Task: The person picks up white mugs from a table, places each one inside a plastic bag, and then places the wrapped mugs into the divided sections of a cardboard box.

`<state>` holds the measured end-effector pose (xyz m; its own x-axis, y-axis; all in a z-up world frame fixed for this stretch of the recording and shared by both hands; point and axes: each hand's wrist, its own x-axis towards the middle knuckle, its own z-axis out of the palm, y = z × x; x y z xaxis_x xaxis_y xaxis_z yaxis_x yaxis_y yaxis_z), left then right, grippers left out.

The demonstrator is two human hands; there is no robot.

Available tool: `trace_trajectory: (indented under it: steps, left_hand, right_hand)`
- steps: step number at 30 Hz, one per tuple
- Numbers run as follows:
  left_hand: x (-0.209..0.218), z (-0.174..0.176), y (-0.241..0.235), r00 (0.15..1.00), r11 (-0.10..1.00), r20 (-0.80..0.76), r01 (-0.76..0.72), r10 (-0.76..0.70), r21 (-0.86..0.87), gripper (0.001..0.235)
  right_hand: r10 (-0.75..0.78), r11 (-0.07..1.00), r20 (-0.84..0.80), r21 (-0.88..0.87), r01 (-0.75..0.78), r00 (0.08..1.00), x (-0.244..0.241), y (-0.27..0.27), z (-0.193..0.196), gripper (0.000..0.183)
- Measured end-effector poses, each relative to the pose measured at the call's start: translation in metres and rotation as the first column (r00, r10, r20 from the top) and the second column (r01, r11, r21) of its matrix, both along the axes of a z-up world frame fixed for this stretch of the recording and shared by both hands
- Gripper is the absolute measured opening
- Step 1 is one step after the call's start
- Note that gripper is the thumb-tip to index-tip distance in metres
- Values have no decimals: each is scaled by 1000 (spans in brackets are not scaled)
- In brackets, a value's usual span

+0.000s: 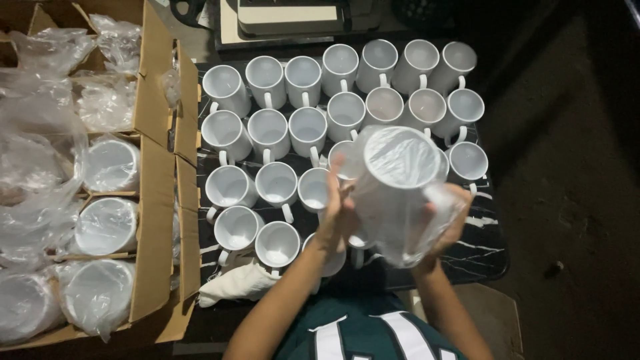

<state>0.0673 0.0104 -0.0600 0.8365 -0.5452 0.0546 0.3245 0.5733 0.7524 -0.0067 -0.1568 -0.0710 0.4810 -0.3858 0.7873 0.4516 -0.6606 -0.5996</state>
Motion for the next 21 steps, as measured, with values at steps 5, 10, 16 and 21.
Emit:
trace_trajectory:
  steps: [5,10,16,21]
  left_hand:
    - [-25,22,-22,981,1000,-191,-20,17,-13,123]
    - [-23,23,0,972,997,-230,58,-44,50,103]
    - [-8,45,33,923,991,-362,134,-133,-22,52]
    - [-1,-1,67,901,959,-399,57,-169,-279,32]
  right_hand:
    - [-63,993,-3,-104,62,998,0,13,-19,38]
    - [-1,926,21,-378,9,1000,-7,34,-4,47]
    - [230,819,-200,-490,-300,953,2,54,46,50]
    - [387,708,-529,-353,-611,755,5,45,91,48]
